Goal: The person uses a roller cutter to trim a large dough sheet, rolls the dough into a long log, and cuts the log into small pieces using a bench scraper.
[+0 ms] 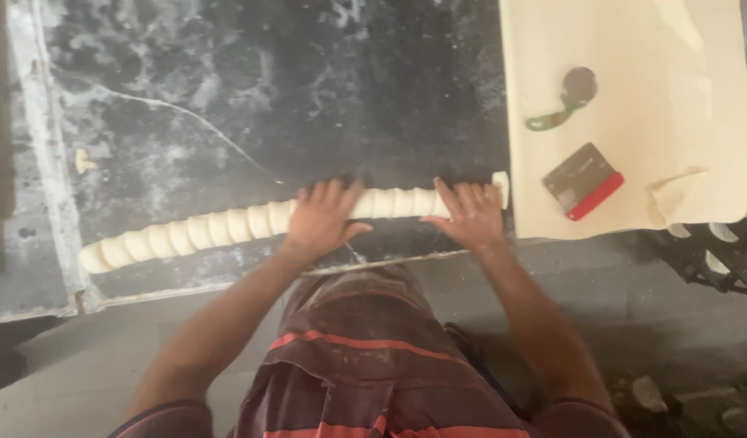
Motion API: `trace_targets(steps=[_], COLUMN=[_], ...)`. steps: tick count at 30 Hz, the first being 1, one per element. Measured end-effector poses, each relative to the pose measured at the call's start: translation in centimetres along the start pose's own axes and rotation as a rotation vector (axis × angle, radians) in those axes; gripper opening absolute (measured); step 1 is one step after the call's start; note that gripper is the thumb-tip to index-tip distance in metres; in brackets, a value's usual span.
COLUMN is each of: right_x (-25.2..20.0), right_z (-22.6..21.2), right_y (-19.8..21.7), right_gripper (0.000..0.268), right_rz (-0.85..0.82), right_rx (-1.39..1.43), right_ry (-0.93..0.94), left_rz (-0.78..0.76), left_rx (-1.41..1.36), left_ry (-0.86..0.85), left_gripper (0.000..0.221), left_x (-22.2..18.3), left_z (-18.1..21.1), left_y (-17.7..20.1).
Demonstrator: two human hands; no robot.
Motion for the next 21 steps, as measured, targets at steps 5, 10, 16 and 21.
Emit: trace_targets(steps=[5, 10, 16, 21], right_x=[2.5, 4.0, 8.6, 16.4], right_z=[1.5, 3.5, 2.6, -2.6], right_y=[-1.0, -0.1, 3.5, 6.8], right_gripper=[0.066, 0.048, 0.042, 0.040], right_rz=[-0.333, -0.403, -0.143, 0.025], right_rx=[0.212, 0.773, 0.981, 0.939], right_ry=[-0.053, -0.436, -0.382, -0.068], left_rz=[-0.142, -0.083, 0.051, 0.212], left_rx=[-0.095, -0.633, -1.037, -0.849], left_ry=[-0.089, -0.105, -0.047, -0.023], left_gripper=[0.062, 0.051, 0.051, 0.055], left_x=[4.1, 6.7, 6.8, 2.7], left_z=[0.4, -2.3, -6.3, -12.2], left_y=[-2.0, 1.6, 8.8, 13.4])
Point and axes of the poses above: each hand's wrist, its own x-axis towards the middle knuckle, its own y-axis out of the back of the hand, z = x × y, the point moved 10 cm from there along x, towards the middle knuckle, and after that the axes turned 3 degrees about y, right-handed, at the moved point
